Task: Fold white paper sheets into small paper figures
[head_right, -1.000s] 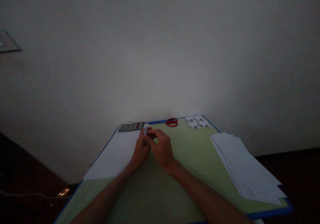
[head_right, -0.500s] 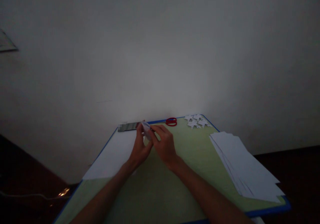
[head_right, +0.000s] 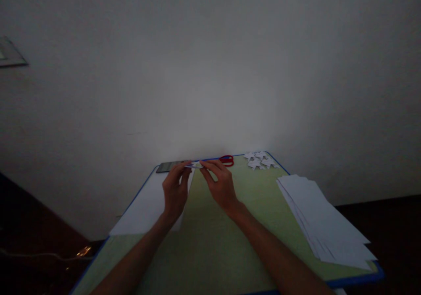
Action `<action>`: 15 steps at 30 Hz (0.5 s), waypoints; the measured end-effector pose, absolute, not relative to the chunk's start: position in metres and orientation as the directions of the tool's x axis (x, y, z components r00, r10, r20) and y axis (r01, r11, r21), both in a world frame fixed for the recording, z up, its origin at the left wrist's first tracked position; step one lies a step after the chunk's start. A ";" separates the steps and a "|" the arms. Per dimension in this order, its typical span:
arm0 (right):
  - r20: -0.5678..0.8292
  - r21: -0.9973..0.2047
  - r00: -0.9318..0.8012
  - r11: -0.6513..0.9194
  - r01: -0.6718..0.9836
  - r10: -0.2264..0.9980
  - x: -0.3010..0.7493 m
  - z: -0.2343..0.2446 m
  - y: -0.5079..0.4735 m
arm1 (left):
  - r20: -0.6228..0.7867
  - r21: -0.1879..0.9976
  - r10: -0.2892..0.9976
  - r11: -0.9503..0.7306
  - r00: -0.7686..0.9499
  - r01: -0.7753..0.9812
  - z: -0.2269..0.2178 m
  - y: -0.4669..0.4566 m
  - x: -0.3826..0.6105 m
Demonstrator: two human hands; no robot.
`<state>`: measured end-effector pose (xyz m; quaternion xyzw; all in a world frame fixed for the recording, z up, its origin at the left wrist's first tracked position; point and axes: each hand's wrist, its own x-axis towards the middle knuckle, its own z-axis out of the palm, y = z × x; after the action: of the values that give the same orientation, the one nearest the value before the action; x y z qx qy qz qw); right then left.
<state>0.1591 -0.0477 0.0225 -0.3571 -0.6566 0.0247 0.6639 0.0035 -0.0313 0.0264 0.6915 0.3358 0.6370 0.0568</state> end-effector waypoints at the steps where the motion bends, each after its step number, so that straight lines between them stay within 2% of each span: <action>1: 0.856 -0.503 0.133 0.745 0.437 0.500 0.159 0.022 -0.048 | 0.850 0.494 0.525 -0.771 -0.037 0.402 0.027 -0.031 0.003; 6: 0.855 -0.504 0.140 0.737 0.451 0.499 0.161 0.022 -0.048 | 0.861 0.473 0.508 -0.774 -0.033 0.421 0.025 -0.030 0.003; 15: 0.847 -0.515 0.144 0.724 0.459 0.512 0.163 0.021 -0.044 | 0.834 0.509 0.551 -0.759 -0.017 0.405 0.022 -0.030 0.004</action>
<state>0.1630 -0.0438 0.0206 -0.3710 -0.6538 0.0200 0.6591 0.0037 -0.0300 0.0220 0.6987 0.3418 0.6258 0.0584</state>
